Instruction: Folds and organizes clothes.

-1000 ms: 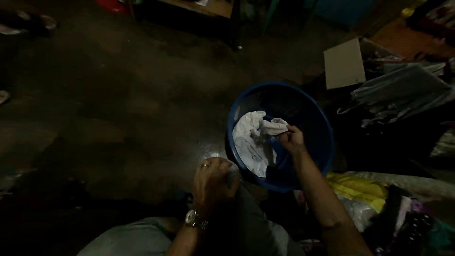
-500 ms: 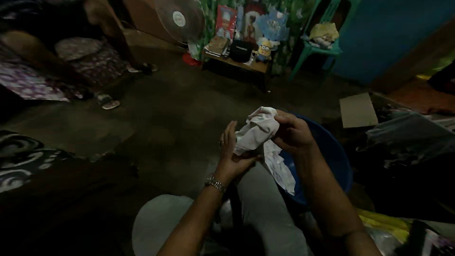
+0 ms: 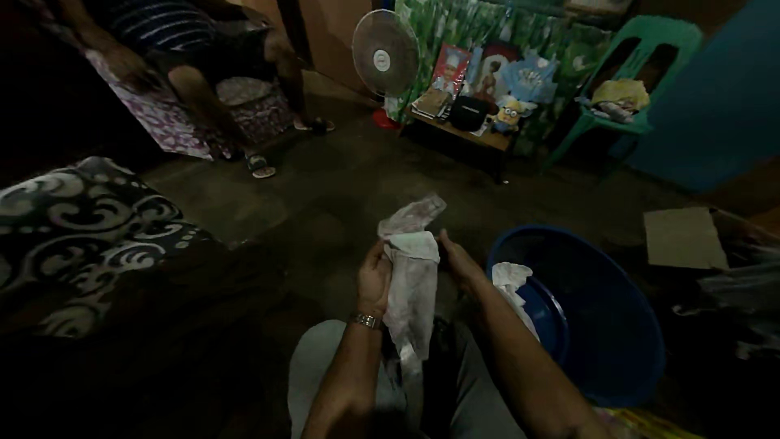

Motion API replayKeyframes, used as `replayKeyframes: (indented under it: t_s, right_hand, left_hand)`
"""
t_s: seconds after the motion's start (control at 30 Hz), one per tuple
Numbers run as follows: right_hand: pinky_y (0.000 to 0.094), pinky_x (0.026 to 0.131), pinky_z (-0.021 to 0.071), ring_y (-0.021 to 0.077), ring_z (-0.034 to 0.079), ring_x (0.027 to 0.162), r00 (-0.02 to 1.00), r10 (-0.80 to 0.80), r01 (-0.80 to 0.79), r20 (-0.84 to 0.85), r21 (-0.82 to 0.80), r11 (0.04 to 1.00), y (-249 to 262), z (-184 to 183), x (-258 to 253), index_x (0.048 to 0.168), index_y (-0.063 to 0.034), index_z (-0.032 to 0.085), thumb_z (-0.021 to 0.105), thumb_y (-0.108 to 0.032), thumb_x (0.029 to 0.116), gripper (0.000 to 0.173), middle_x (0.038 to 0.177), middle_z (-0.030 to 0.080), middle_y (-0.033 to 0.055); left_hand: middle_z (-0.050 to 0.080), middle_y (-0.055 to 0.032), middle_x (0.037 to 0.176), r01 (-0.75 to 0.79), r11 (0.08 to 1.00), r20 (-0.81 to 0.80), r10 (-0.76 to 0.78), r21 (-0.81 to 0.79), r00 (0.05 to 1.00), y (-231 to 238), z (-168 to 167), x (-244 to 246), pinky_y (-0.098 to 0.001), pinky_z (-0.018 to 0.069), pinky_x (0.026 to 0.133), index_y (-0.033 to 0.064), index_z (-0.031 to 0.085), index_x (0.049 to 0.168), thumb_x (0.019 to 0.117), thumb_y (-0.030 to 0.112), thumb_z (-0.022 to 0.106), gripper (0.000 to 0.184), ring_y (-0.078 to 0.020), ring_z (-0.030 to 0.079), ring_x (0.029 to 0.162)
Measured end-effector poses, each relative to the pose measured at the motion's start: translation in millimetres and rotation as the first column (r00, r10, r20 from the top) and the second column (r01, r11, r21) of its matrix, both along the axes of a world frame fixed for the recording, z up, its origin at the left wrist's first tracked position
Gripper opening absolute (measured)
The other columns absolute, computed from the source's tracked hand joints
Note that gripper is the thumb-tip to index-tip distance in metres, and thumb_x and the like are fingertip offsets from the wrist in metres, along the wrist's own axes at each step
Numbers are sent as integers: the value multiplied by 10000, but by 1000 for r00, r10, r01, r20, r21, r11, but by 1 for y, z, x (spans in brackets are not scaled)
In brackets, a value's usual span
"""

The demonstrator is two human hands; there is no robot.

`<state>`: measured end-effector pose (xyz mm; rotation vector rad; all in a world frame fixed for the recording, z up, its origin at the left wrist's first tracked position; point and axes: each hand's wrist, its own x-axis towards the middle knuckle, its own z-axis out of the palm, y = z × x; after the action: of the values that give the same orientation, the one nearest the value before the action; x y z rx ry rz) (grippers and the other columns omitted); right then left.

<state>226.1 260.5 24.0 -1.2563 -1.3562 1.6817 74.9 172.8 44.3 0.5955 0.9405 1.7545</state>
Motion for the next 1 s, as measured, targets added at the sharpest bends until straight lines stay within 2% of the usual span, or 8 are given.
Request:
replayKeyframes:
  t_s: [0.13,0.27,0.43,0.5,0.6,0.7,0.9,1.0]
  right_hand:
    - [301,858,512,153,595,965,985,-143,110,96,289,951,-17,9,-7,1375,100,422,345,-223,1117,420,1137,582,179]
    - [289,826,519,148,596,924,977,23,-131,213,508,851,-21,-8,-10,1282,74,513,685,-271,963,500,1099,611,169]
    - [268,785,522,112,608,834,985,-50,-20,162,408,913,-22,3,-11,1191,89,597,555,-54,1024,225,979,647,139]
    - [250,769,529,78,604,796,995,-103,97,6,296,950,-15,4,-5,1135,59,620,526,-45,1037,171,916,636,81]
    - [273,729,546,87,617,758,958,-191,230,-215,171,958,-5,-5,3,1098,26,619,444,-42,1042,196,864,638,48]
    - [276,674,563,91,638,719,914,-266,308,-308,94,947,3,-10,11,1107,0,612,428,-73,1049,206,828,652,32]
    - [315,728,550,123,634,788,947,-323,316,4,190,929,10,-7,20,1231,1,621,515,-166,1074,252,966,669,94]
    - [381,914,534,210,641,1058,966,-155,102,209,242,965,1,6,16,1396,1,528,485,-186,1092,359,1265,628,183]
  left_hand:
    - [693,-12,987,198,976,-39,-202,-91,979,4,0,0,-213,564,805,15,557,1225,1127,257,128,502,-28,666,889]
    - [612,-36,1122,217,969,-360,-246,-119,900,9,-25,3,-198,484,926,-31,529,1281,1118,259,234,445,-12,574,1028]
    - [619,-5,978,222,965,-515,-264,-141,816,14,-27,-3,-206,496,806,-16,615,1156,1069,147,356,319,-22,580,870]
    - [696,-63,1098,202,967,-569,-256,-157,782,15,-23,-9,-245,539,858,-17,649,1235,1041,56,461,280,-54,651,938]
    - [688,-158,1250,101,985,-794,-171,-138,583,15,-27,-14,-333,528,996,-15,660,1290,1029,25,522,298,-159,670,1115]
    - [716,-201,1113,16,998,-927,-58,-56,371,16,-32,-16,-428,542,961,-26,730,1169,975,-27,560,258,-271,696,1034]
    - [654,-154,958,-6,997,-960,69,70,273,13,-32,-17,-466,496,888,26,787,911,902,94,705,107,-307,603,980]
    - [636,-137,1058,17,997,-945,66,75,321,13,-32,-15,-441,455,926,16,723,776,897,125,664,173,-276,559,1059]
